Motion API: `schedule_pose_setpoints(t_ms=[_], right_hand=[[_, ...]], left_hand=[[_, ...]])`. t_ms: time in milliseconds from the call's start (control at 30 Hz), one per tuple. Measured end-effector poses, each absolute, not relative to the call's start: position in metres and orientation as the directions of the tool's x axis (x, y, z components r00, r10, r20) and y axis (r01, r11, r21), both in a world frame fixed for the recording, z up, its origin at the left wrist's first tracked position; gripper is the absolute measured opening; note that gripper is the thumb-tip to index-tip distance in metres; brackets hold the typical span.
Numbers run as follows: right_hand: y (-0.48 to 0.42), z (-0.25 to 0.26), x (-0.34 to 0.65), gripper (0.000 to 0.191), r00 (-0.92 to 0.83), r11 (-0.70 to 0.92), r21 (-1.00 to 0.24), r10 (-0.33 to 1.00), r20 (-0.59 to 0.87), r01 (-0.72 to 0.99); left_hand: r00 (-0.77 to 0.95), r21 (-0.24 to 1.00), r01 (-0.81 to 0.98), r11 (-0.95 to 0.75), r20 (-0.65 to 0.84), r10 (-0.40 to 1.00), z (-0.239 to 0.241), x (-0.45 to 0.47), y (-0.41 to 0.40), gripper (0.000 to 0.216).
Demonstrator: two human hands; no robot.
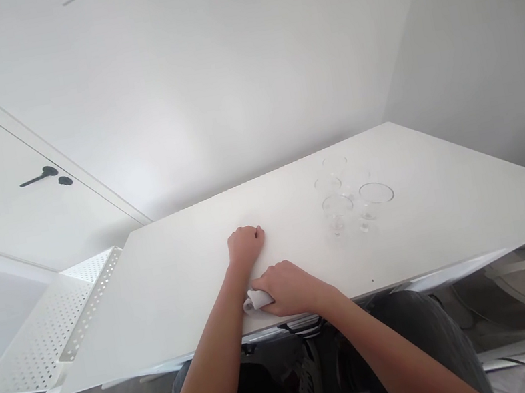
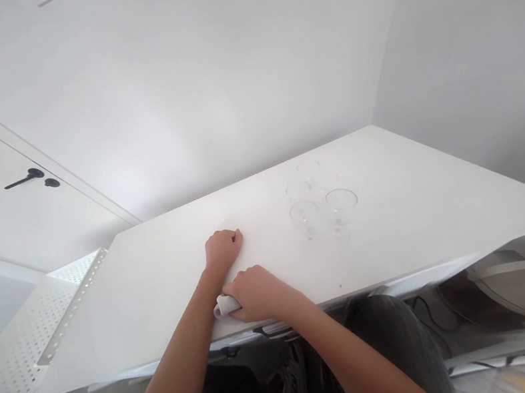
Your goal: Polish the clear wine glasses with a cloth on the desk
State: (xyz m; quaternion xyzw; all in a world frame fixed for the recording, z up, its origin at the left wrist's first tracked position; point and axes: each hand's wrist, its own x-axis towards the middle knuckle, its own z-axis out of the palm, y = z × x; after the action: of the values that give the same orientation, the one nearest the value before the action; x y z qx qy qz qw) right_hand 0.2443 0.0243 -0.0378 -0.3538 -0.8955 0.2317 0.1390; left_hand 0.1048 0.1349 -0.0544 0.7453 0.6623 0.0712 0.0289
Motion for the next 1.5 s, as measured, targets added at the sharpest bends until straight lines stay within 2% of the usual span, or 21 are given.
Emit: schedule_pose_setpoints(t_ms=[167, 300, 367, 567, 767, 867, 1000, 1133, 1233, 1333, 1400, 1500], right_hand=[[0.024, -0.037, 0.243, 0.021, -0.718, 0.645, -0.478, 0.695, 0.041, 0.597], [0.024, -0.04, 0.241, 0.007, -0.733, 0.687, -0.382, 0.68, 0.036, 0.618], [0.024, -0.04, 0.241, 0.01, -0.723, 0.689, -0.347, 0.689, 0.042, 0.636], [0.026, -0.038, 0.242, 0.019, -0.706, 0.661, -0.375, 0.708, 0.023, 0.65], [0.026, -0.039, 0.241, 0.008, -0.729, 0.681, -0.363, 0.685, 0.009, 0.636], [0.026, -0.039, 0.241, 0.011, -0.728, 0.677, -0.385, 0.685, 0.019, 0.627], [0.026, -0.037, 0.243, 0.012, -0.724, 0.677, -0.394, 0.688, 0.039, 0.622], [0.026, -0.035, 0.244, 0.013, -0.729, 0.681, -0.392, 0.684, 0.036, 0.619], [0.026, -0.033, 0.245, 0.016, -0.727, 0.674, -0.398, 0.686, 0.025, 0.622], [0.025, -0.032, 0.246, 0.015, -0.724, 0.667, -0.412, 0.689, 0.026, 0.62], [0.024, -0.031, 0.247, 0.014, -0.722, 0.666, -0.415, 0.691, 0.028, 0.621], [0.022, -0.024, 0.249, 0.014, -0.714, 0.641, -0.426, 0.7, -0.016, 0.638]], left_hand=[[0.118, 0.112, 0.986, -0.123, 0.051, 0.992, -0.055, 0.105, 0.136, 0.053], [0.124, 0.13, 0.983, -0.13, 0.054, 0.991, -0.056, 0.104, 0.135, 0.053], [0.124, 0.144, 0.981, -0.131, 0.056, 0.991, -0.056, 0.103, 0.135, 0.053], [0.128, 0.174, 0.975, -0.135, 0.051, 0.99, -0.053, 0.104, 0.134, 0.051], [0.114, 0.203, 0.971, -0.125, 0.064, 0.991, -0.053, 0.104, 0.135, 0.051], [0.111, 0.217, 0.968, -0.124, 0.073, 0.991, -0.052, 0.104, 0.135, 0.052], [0.103, 0.307, 0.943, -0.128, 0.096, 0.99, -0.052, 0.104, 0.133, 0.054], [0.082, 0.428, 0.889, -0.162, 0.2, 0.976, -0.05, 0.104, 0.135, 0.052], [0.105, 0.473, 0.845, -0.249, 0.31, 0.945, -0.032, 0.108, 0.136, 0.041], [0.26, 0.469, 0.761, -0.448, 0.413, 0.873, 0.005, 0.125, 0.127, 0.014], [0.353, 0.489, 0.706, -0.513, 0.386, 0.852, 0.034, 0.144, 0.112, 0.011], [0.362, 0.577, 0.688, -0.441, 0.253, 0.897, 0.065, 0.176, 0.084, 0.026]])
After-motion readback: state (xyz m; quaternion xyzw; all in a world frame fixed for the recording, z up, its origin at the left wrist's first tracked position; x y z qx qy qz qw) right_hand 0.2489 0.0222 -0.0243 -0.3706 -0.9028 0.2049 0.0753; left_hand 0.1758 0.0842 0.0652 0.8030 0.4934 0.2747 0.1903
